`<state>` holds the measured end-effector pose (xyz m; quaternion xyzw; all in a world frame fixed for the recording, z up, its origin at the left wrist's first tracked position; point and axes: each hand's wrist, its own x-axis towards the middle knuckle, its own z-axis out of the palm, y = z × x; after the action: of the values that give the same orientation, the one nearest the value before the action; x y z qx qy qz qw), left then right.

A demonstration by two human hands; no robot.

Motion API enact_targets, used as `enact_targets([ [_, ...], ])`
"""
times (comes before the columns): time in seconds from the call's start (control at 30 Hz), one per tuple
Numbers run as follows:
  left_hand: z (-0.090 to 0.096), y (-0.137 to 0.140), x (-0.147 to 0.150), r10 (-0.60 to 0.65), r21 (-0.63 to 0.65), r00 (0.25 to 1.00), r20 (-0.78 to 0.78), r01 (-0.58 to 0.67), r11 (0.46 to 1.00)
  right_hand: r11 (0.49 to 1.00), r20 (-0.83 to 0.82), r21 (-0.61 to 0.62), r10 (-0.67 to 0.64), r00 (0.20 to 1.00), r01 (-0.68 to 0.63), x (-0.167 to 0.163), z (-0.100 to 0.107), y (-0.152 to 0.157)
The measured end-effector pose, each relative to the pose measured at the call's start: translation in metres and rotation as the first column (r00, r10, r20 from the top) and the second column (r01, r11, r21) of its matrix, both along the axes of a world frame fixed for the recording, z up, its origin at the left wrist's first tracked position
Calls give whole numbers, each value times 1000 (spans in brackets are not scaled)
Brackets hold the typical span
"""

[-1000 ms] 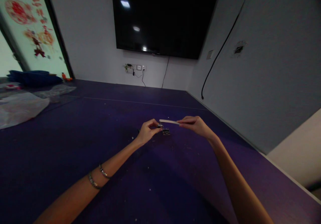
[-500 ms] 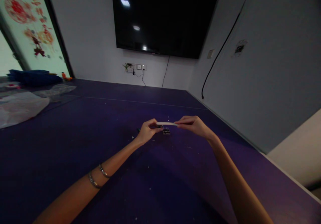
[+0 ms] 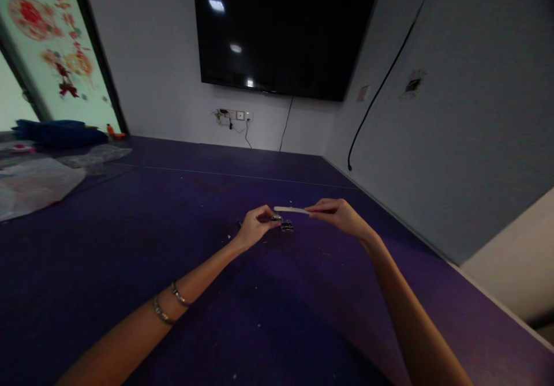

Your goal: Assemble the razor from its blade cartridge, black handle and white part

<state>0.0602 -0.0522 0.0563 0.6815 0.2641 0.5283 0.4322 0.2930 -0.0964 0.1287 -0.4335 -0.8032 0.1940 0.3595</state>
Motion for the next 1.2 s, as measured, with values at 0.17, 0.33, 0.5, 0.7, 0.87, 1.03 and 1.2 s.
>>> enact_targets([
  [0.17,2,-1,-1,7,-15,1000,-18,-8,1000,997,-59,-23,-76,995,75,1,-2,1],
  [0.33,1,-2,-3,26,-49,1000,-1,-26,998,978,-291,-183,-154,944,103,-12,-7,3],
  [0.5,-4,0,-1,20,-168,997,71,-8,986,929,-571,-369,-261,779,40,-36,-7,1],
  [0.7,-6,4,-2,138,-192,990,25,-131,973,834,-725,-507,-275,631,-220,-60,-17,-5],
  [0.87,-11,8,-2,124,-184,991,52,-113,976,784,-767,-545,-322,556,-298,-71,-36,-16],
  [1.03,-19,16,-1,125,-89,992,-1,-124,988,753,-769,-566,-337,543,-335,-84,-51,-32],
  [1.2,-19,18,-2,160,-64,987,-14,-160,985,750,-788,-565,-368,494,-343,-92,-55,-42],
])
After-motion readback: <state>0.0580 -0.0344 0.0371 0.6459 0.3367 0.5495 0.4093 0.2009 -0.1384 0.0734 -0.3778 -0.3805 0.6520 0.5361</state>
